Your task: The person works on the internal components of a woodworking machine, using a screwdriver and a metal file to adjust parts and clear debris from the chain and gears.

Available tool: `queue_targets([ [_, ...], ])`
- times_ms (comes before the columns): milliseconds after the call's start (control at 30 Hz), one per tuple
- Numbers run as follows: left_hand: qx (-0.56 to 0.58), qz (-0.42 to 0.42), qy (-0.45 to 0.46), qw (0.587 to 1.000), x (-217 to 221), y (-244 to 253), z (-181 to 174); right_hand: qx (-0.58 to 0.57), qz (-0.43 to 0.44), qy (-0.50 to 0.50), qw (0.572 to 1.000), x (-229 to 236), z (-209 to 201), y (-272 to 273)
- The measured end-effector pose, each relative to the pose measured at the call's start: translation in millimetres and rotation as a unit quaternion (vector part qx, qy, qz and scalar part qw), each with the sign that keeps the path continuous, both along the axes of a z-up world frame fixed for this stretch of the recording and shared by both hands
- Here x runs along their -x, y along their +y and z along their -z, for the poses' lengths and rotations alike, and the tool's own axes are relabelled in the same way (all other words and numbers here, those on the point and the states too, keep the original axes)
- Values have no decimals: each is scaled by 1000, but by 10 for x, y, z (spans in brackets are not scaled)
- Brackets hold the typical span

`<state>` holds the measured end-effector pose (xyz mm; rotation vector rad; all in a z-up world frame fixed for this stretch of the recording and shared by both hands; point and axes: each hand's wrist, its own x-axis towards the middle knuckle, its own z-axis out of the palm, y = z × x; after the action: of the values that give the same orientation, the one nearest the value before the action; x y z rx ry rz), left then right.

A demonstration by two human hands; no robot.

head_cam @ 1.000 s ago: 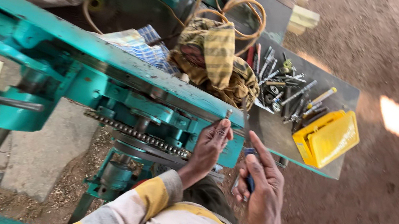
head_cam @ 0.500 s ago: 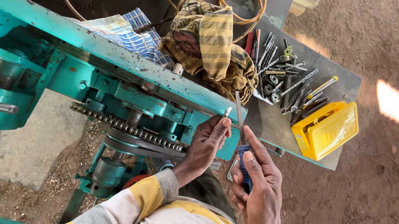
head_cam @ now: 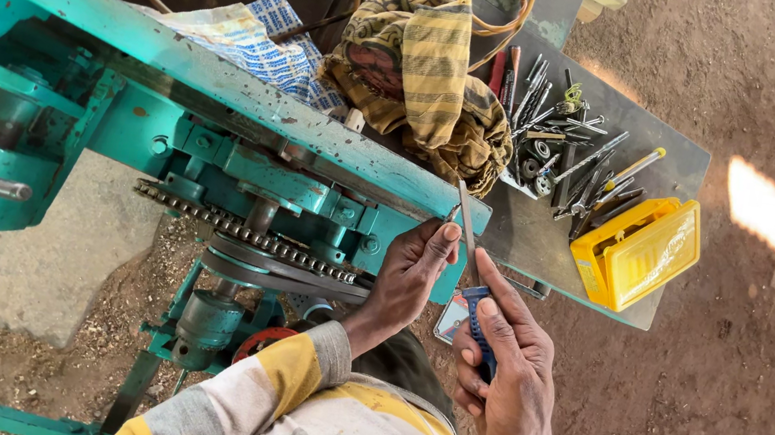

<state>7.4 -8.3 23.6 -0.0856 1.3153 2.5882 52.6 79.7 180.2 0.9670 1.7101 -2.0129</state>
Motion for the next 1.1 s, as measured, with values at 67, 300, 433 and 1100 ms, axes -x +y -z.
queue_targets([
  [67, 15, -2, 4, 1000, 3, -8, 3, -6, 1, -3, 1000, 4, 1, -11],
  [300, 83, -45, 28, 995, 33, -22, -69, -38, -5, -7, 999, 40, -9, -44],
  [433, 129, -66, 26, 989, 46, -20, -131, -52, 6, -19, 998, 36, -32, -110],
  [1100, 149, -58, 24, 987, 73, -29, -60, -90, 24, -15, 996, 333, 109, -330],
])
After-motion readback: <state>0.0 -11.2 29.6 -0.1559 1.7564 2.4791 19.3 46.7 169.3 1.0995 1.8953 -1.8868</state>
